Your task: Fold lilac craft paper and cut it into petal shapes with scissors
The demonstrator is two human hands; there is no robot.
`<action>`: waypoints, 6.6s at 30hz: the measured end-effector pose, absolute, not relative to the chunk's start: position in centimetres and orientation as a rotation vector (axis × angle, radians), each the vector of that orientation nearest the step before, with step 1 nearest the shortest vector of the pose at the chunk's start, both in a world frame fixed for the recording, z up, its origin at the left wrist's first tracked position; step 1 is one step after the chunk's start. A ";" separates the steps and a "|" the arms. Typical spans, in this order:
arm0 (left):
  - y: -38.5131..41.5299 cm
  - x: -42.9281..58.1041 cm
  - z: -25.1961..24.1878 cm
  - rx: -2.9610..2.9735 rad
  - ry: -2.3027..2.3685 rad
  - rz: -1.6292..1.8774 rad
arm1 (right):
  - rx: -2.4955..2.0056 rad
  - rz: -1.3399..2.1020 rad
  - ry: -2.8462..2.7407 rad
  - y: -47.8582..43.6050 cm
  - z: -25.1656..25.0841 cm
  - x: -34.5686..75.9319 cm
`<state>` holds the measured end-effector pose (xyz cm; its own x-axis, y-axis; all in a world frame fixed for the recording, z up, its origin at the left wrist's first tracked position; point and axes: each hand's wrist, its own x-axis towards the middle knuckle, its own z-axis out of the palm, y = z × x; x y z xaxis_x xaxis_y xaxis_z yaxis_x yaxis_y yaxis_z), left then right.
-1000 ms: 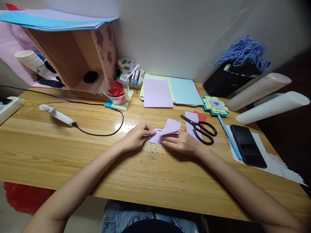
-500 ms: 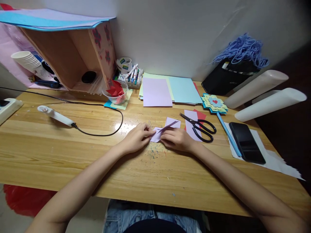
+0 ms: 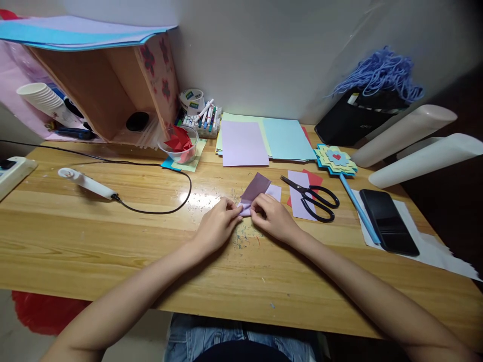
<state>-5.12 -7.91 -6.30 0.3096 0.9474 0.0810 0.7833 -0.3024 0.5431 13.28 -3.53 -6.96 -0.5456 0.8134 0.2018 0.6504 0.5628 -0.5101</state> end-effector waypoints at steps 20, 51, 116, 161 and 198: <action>-7.9 -5.1 -5.7 1.960 1.734 0.650 | -1.195 0.397 -2.433 -3.7 -7.7 12.9; -7.3 -5.5 -6.0 2.261 1.791 0.624 | -1.385 0.231 -2.460 -3.9 -8.2 12.6; -7.3 -5.9 -5.7 2.526 1.611 0.334 | -1.606 0.208 -2.504 -2.7 -7.9 11.6; -8.3 -4.8 -3.9 2.748 1.449 -0.089 | -0.617 0.009 -2.807 -1.0 -7.4 15.3; 0.4 -3.6 -5.0 1.794 1.481 0.946 | -0.865 0.695 -2.219 0.5 -6.5 15.7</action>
